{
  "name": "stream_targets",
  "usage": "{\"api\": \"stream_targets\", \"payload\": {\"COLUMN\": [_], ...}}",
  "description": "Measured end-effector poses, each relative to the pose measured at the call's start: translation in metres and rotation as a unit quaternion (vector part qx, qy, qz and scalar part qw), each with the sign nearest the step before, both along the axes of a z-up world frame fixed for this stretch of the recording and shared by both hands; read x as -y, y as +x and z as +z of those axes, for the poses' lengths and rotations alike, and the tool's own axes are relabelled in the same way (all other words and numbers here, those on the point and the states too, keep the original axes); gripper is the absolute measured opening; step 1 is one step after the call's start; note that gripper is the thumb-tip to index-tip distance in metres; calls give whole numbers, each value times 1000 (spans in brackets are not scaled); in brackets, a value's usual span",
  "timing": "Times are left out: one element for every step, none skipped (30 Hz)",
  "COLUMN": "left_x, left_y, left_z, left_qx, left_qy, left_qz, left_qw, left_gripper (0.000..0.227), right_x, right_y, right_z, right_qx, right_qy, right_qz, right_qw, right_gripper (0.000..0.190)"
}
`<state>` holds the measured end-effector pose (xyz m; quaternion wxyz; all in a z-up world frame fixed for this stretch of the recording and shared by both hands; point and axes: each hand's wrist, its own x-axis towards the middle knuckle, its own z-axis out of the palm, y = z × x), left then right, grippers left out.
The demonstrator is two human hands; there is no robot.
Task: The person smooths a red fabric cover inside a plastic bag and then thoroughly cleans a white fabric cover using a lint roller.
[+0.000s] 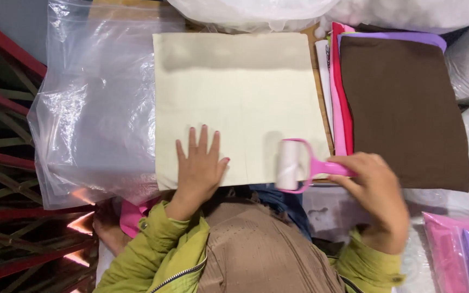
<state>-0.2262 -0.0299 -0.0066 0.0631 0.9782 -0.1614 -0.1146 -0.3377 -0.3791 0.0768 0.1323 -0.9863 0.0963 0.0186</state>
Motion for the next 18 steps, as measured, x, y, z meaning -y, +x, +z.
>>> {"api": "stream_targets", "payload": {"left_x": [8, 19, 13, 6, -1, -16, -30, -42, -37, -31, -26, -13, 0, 17, 15, 13, 10, -5], "left_y": [-5, -5, -1, 0, 2, 2, 3, 3, 7, 5, 3, 2, 1, 6, 7, 8, 8, 7], "left_z": [-4, -8, -9, -11, -13, -13, -13, -14, -6, -1, 4, 5, 6, 9, 6, 2, -2, -3], "left_qx": [26, 57, 60, 49, 38, 39, 32, 24, 23, 32, 41, 39, 33, 33, 35, 9, -17, -16], "left_qy": [-42, -87, -88, -56, -24, -23, -12, -2, -3, -17, -31, -29, -49, -71, -71, -44, -16, -16], "left_qz": [-30, -60, -65, -45, -25, -23, 12, 46, 47, 47, 48, 47, 12, -29, -34, -25, -15, -14], "left_qw": [998, 993, 992, 996, 999, 999, 999, 999, 999, 998, 998, 998, 998, 997, 996, 999, 1000, 1000], "left_gripper": [70, 68, 68, 69, 70, 70, 71, 71, 71, 72, 72, 72, 71, 70, 70, 72, 74, 74], "right_x": [-20, -39, -31, -23, -16, 8, 32, 58, 55, 51, 48, 20, -7, -32, -30, -27, -24, -2], "right_y": [9, 21, 17, 15, 13, 1, -11, -24, -21, -21, -22, -7, 8, 25, 24, 25, 27, 16], "right_z": [-8, -14, -11, -9, -6, -10, -13, -16, -11, -7, -4, -4, -4, -2, -4, -6, -8, -9], "right_qx": [-6, -8, -5, 8, 20, 21, 23, 25, 24, 24, 24, 22, 33, 51, 54, 45, 36, 37], "right_qy": [28, 53, 52, 66, 79, 80, 47, 14, 13, 4, -4, -3, 42, 85, 84, 85, 87, 87], "right_qz": [53, 106, 102, 86, 71, 73, 20, -35, -34, -31, -28, -29, 32, 88, 83, 75, 67, 67], "right_qw": [998, 993, 993, 994, 994, 994, 998, 999, 999, 999, 999, 999, 998, 991, 992, 993, 993, 993], "right_gripper": [38, 36, 36, 35, 34, 34, 35, 37, 37, 37, 37, 37, 37, 36, 36, 35, 34, 34]}}
